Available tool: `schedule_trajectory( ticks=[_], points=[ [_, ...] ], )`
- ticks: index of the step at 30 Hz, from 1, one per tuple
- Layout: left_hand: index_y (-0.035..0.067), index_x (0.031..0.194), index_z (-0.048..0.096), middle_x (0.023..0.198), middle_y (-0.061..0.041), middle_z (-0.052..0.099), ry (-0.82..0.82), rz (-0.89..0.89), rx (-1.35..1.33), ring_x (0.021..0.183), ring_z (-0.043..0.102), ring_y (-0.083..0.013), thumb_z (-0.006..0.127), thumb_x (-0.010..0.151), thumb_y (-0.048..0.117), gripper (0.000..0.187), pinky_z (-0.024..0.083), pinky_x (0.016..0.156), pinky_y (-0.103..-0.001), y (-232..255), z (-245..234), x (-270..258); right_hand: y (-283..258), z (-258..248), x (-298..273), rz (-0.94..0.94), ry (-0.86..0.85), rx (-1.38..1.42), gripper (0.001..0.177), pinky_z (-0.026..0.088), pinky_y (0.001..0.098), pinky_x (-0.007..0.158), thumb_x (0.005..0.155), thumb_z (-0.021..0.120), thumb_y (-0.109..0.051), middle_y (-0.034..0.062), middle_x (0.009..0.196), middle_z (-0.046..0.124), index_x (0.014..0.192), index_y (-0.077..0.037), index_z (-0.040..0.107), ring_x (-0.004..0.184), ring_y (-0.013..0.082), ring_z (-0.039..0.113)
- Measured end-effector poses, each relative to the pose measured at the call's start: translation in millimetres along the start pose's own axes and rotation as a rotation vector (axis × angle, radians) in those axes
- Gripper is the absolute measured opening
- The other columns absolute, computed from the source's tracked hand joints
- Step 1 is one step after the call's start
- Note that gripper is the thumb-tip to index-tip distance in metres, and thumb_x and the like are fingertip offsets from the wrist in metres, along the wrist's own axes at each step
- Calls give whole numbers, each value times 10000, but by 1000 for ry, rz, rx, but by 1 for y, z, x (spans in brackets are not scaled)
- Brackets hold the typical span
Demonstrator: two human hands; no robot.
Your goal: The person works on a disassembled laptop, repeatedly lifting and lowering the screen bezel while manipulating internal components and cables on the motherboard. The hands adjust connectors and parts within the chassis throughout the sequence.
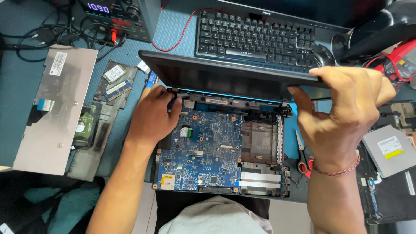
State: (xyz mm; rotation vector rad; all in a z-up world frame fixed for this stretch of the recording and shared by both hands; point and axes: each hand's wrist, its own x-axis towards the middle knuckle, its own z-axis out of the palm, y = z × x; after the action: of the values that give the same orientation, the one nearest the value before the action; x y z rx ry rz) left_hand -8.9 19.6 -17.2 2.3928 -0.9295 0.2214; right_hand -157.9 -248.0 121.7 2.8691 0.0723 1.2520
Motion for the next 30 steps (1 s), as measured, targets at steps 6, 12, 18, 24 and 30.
schedule_trajectory(
  ticks=[6, 12, 18, 24, 30],
  points=[
    [-4, 824, 662, 874, -98, 537, 2, 18, 61, 677, 578, -321, 537, 922, 250, 300, 468, 554, -462, 0, 0, 0, -1, 1, 11, -6, -41, 29, 232, 290, 459, 933, 990, 820, -135, 147, 1042, 647, 1106, 0, 672, 954, 354, 539],
    [-31, 837, 648, 863, -134, 551, 66, 91, 78, 768, 573, -345, 571, 927, 265, 319, 481, 650, -447, 4, 4, 0, 5, 1, 18, -37, -73, 19, 236, 285, 466, 877, 1019, 734, -99, 122, 984, 559, 1231, -5, 687, 903, 335, 477],
    [-65, 906, 648, 870, -179, 599, 133, -15, 35, 869, 564, -353, 556, 943, 220, 302, 479, 717, -432, 18, 11, -5, 10, 3, 21, -38, -103, 27, 352, 276, 449, 864, 983, 754, -50, 106, 974, 538, 1318, -26, 648, 895, 323, 455],
    [-74, 827, 624, 832, -187, 594, 215, 7, 73, 825, 563, -325, 559, 899, 156, 249, 483, 707, -397, 21, 18, -6, 12, 6, 20, -32, -103, 36, 421, 289, 456, 880, 983, 779, -41, 84, 985, 538, 1368, -48, 607, 911, 322, 460],
    [-67, 817, 595, 819, -187, 573, 217, 47, 74, 810, 557, -327, 564, 861, 146, 220, 476, 713, -404, 18, 20, -7, 15, 8, 26, -39, -126, 18, 426, 292, 453, 881, 1012, 737, -92, 94, 1000, 533, 1403, -39, 575, 911, 331, 452]
  ],
)
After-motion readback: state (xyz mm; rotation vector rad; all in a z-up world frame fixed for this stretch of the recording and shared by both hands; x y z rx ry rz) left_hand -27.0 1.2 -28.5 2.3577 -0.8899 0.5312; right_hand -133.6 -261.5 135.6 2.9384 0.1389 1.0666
